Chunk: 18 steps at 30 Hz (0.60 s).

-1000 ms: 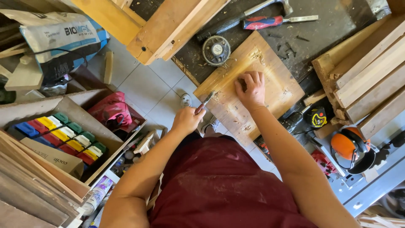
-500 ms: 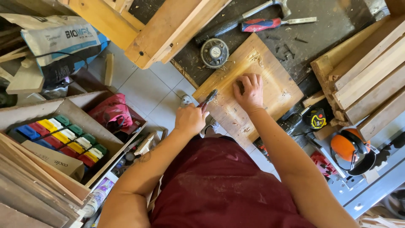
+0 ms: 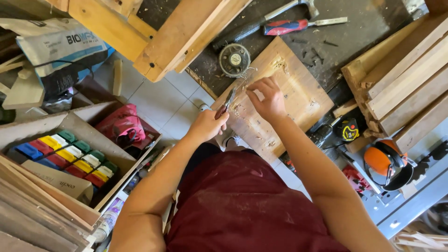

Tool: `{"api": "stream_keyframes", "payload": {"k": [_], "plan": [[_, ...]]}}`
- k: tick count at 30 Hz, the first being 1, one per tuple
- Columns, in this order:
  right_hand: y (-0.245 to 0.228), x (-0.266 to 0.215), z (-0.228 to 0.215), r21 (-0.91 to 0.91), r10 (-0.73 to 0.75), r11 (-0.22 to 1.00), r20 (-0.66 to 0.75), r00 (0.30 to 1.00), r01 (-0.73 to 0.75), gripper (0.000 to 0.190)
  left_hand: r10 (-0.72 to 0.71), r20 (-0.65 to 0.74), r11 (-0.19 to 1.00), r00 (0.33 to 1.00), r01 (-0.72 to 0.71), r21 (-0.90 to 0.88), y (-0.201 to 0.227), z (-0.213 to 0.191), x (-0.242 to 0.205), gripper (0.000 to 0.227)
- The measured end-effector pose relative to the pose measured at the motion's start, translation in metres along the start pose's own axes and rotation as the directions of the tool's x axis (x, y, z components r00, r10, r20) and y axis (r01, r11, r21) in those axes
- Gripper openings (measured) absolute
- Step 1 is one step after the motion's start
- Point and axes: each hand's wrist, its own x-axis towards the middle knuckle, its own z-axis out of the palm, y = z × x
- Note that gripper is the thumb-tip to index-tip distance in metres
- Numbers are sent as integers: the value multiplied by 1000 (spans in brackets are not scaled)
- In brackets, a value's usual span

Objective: The person uses a pair of pliers to pull several staples out of a flat wooden board on a workbench.

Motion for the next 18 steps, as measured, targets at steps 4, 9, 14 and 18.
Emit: {"api": "stream_keyframes", "payload": {"k": [4, 9, 14, 18], "plan": [[-5, 28, -1, -2, 7, 1000, -33, 999, -8, 12, 14, -108, 980, 994, 8, 199, 26, -16, 4, 62], [-11, 81, -7, -8, -281, 955, 294, 914, 296, 38, 181, -39, 861, 983, -139, 490, 63, -45, 1, 57], [23, 103, 3, -48, -266, 950, 401, 877, 310, 13, 151, -53, 864, 987, -106, 493, 42, -55, 12, 51], [22, 111, 5, -158, -296, 913, 381, 876, 377, 15, 122, -113, 897, 986, -61, 437, 7, -58, 8, 52]]}}
